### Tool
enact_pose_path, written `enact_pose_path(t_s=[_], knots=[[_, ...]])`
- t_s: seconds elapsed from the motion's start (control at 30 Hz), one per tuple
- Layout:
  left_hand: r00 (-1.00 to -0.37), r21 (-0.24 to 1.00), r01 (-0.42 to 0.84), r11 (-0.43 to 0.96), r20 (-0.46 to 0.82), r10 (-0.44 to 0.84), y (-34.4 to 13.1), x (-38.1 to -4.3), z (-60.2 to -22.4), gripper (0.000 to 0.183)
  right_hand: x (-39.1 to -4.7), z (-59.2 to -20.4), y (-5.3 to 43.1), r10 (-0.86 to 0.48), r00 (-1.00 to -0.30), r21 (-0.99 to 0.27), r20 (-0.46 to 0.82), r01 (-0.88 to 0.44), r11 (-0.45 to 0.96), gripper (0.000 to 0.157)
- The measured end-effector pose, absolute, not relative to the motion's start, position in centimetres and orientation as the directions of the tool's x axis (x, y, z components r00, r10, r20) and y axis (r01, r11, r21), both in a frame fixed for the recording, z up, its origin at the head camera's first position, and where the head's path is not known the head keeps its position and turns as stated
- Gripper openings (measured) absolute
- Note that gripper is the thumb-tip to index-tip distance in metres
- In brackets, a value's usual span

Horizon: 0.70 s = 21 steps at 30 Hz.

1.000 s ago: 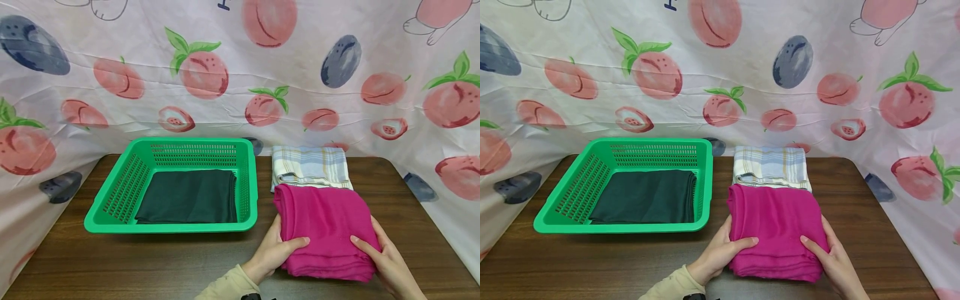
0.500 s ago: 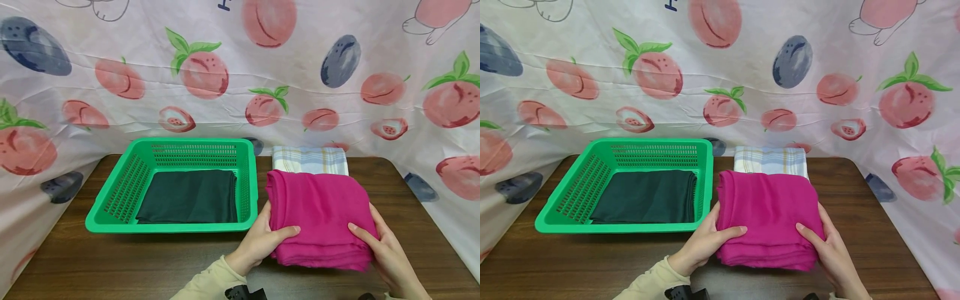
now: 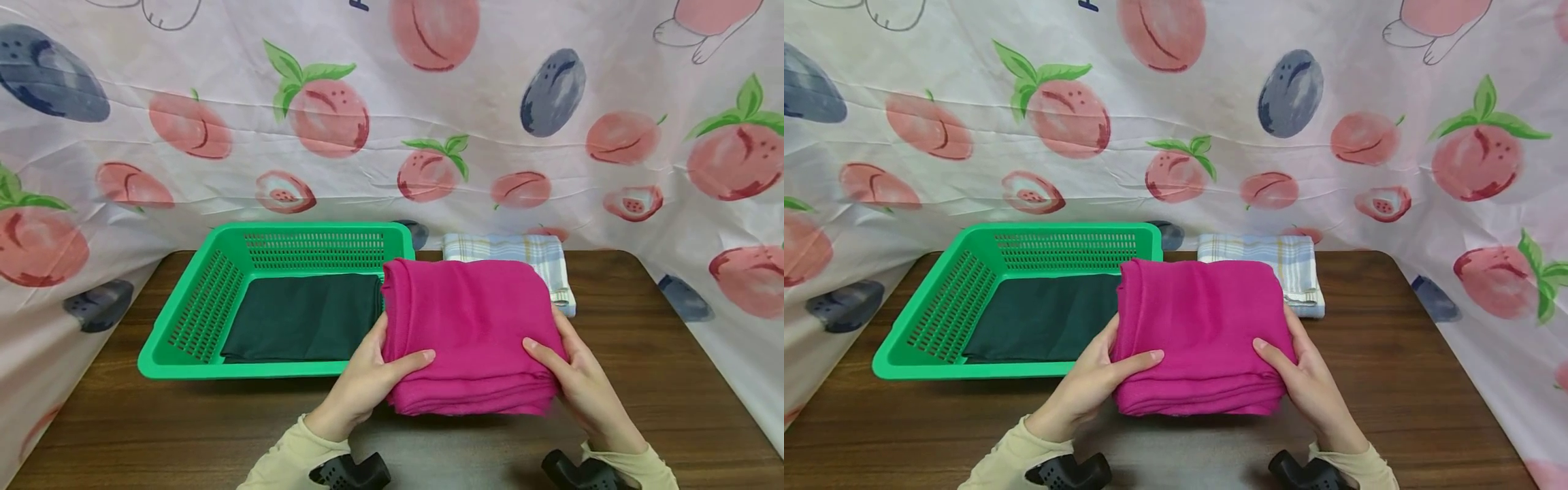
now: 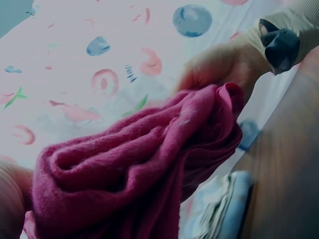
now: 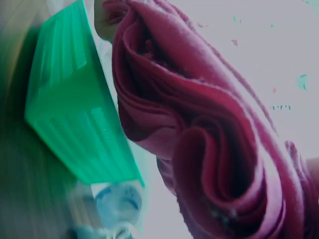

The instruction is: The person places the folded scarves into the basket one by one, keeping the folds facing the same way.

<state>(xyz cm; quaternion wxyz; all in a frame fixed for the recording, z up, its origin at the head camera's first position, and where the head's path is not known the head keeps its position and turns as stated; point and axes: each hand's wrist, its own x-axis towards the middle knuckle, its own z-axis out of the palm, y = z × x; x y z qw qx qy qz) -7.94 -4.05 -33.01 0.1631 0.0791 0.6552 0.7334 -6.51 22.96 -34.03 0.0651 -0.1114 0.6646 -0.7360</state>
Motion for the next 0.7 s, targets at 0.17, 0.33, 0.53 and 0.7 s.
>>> enact_pose_path(t_s=[0.17, 0.33, 0.53, 0.7], knots=[[-0.944, 0.993, -0.113, -0.022, -0.100, 0.315, -6.6, -7.8, -32.5, 0.068, -7.0, -33.6, 20.9, -0.285, -0.956, -0.989, 0.073, -0.031, -0.148, 0.068], [-0.949, 0.993, -0.079, 0.091, -0.103, 0.299, -9.0, -7.6, -31.9, 0.068, -7.3, -33.2, 19.1, -0.301, -0.952, -0.996, 0.055, -0.031, -0.085, 0.070], [-0.951, 0.988, -0.075, 0.133, -0.111, 0.287, -11.3, -7.4, -31.5, 0.068, -8.0, -33.0, 16.9, -0.323, -0.946, -0.998, 0.012, 0.008, -0.062, 0.074], [-0.960, 0.986, -0.098, 0.135, -0.130, 0.249, -12.8, -7.3, -31.3, 0.066, -9.1, -32.9, 15.3, -0.349, -0.937, -0.997, -0.012, 0.036, -0.063, 0.076]])
